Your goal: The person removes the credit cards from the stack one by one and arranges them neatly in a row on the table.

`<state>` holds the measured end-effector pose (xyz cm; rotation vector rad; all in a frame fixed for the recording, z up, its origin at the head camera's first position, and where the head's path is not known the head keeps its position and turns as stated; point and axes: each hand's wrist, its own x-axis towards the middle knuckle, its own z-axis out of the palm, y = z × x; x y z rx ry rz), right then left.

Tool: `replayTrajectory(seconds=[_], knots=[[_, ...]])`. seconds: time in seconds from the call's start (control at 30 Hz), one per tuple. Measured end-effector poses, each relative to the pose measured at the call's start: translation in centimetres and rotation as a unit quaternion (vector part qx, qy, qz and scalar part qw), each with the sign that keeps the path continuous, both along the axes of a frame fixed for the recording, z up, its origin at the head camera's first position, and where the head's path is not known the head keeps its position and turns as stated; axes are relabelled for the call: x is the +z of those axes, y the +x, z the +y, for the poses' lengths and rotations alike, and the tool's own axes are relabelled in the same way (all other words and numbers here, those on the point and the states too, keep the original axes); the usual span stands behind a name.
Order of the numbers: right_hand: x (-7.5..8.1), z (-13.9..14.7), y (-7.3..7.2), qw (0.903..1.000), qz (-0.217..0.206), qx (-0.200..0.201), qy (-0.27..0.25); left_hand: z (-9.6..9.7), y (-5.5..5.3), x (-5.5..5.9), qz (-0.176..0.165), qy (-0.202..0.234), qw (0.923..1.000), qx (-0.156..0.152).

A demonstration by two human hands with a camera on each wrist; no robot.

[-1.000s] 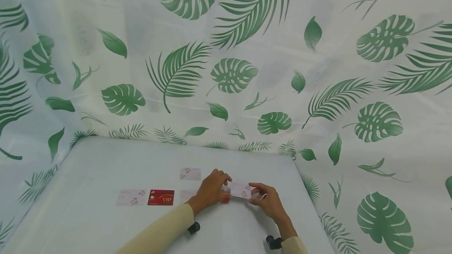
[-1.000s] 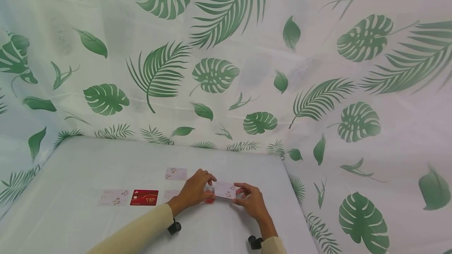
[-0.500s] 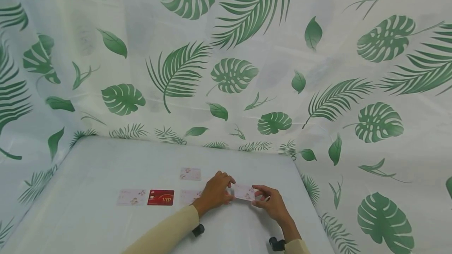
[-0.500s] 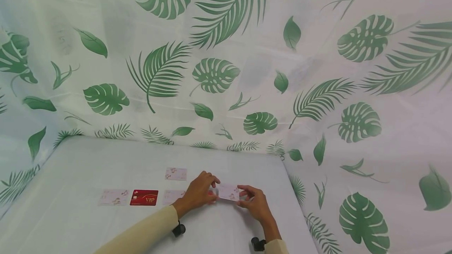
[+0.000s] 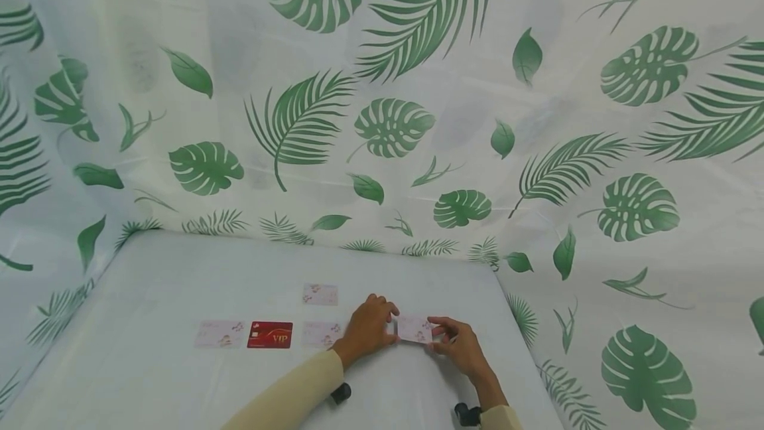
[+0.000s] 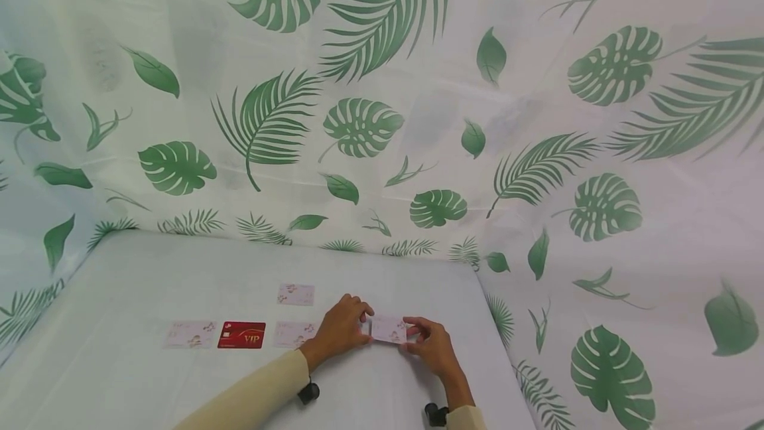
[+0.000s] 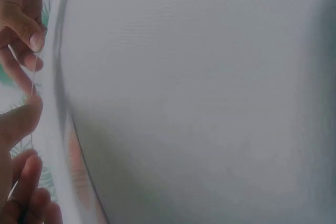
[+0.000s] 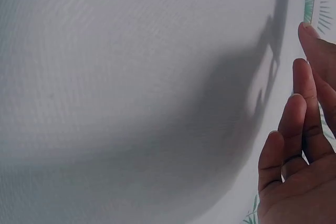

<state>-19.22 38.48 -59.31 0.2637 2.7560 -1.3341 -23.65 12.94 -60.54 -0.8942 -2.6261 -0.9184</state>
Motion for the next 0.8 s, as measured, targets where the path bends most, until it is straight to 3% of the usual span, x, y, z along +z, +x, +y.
replayTrajectory(seconds=[0.33,0.8], knots=[[-0.5,0.0,0.0,1.0000,-0.004,0.003,0.002,0.6,-0.1,-0.8,0.009,-0.026,0.9995,0.012],[-0.9,0.2,-0.5,0.9991,-0.019,0.010,0.037,1.0,0.0,-1.4,-0.022,-0.053,0.9982,0.017]])
